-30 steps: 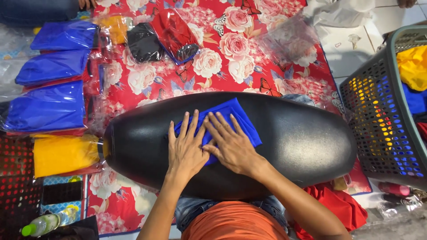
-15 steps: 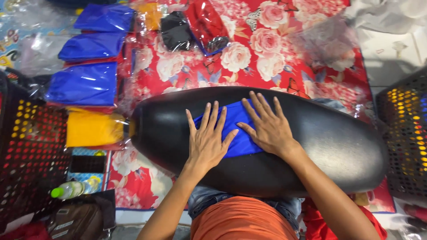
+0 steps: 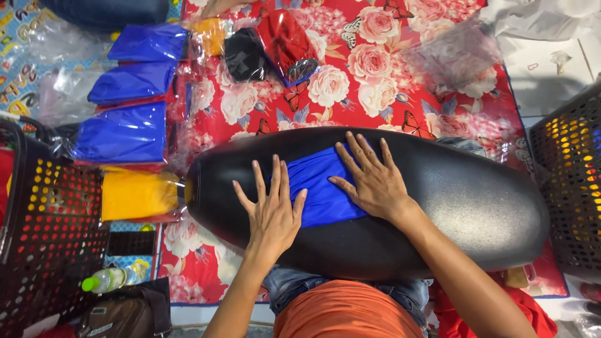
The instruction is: Folding blue fabric seat covers and placing them into individual clear plastic bags for packaging.
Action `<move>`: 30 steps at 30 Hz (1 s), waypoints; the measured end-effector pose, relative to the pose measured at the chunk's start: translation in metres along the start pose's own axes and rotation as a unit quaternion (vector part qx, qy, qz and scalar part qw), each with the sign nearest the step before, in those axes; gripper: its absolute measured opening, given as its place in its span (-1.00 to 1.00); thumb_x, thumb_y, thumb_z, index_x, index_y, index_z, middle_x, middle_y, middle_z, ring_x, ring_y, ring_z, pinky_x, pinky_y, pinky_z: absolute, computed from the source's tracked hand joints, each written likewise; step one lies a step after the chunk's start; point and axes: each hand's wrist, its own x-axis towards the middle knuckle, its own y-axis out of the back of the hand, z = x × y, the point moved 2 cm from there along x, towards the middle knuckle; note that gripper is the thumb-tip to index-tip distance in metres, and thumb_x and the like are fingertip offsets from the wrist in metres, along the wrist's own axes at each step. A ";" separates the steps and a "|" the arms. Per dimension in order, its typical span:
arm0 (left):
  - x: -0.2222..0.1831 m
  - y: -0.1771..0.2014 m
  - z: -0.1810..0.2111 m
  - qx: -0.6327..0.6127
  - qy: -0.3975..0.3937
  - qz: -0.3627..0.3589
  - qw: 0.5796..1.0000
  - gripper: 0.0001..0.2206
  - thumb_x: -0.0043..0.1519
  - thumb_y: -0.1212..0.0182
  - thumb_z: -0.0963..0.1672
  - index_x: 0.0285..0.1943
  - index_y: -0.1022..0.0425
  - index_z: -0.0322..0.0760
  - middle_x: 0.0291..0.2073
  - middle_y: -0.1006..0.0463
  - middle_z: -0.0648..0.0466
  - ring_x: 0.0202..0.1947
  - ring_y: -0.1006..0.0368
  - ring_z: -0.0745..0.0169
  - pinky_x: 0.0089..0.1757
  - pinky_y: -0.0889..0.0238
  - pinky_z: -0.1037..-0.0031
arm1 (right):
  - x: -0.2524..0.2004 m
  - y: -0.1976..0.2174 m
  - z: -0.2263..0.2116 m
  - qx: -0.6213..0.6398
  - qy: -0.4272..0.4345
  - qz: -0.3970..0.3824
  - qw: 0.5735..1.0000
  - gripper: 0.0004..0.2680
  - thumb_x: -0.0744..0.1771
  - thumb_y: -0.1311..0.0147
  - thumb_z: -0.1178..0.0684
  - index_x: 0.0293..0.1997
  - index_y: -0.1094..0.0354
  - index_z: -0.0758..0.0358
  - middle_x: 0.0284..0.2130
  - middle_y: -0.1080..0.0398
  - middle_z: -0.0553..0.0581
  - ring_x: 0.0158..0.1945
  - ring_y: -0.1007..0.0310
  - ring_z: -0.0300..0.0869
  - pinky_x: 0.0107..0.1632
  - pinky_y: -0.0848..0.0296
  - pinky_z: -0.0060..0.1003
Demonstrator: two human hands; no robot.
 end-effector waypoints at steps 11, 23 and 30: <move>0.048 -0.018 0.041 -0.004 -0.134 -0.039 0.990 -0.37 0.40 0.23 0.13 0.61 -0.03 -0.18 0.57 0.00 -0.06 0.55 0.16 -0.27 0.35 0.50 -0.33 | 0.001 -0.011 0.006 -0.024 0.004 -0.041 0.999 -0.44 0.41 0.38 -0.39 0.60 0.25 -0.03 0.57 0.29 0.12 0.61 0.34 -0.05 0.51 0.34 0.24; 0.042 -0.025 0.041 0.055 -0.094 -0.121 0.987 -0.34 0.36 0.23 0.18 0.60 -0.02 -0.10 0.60 0.08 0.07 0.57 0.28 -0.17 0.36 0.36 -0.23 | 0.005 0.018 -0.043 0.032 0.076 0.158 0.984 -0.61 0.43 0.17 -0.12 0.34 -0.26 0.33 0.32 -0.26 0.41 0.44 -0.20 0.14 0.42 0.04 0.31; 0.044 -0.018 0.047 0.108 -0.076 -0.186 0.974 -0.35 0.32 0.19 0.13 0.60 0.01 -0.09 0.58 0.03 0.15 0.58 0.27 -0.07 0.40 0.61 -0.16 | 0.011 0.006 -0.042 0.174 0.113 -0.049 0.977 -0.37 0.38 0.42 -0.53 0.60 0.22 0.00 0.56 0.25 0.22 0.61 0.35 0.07 0.51 0.38 0.22</move>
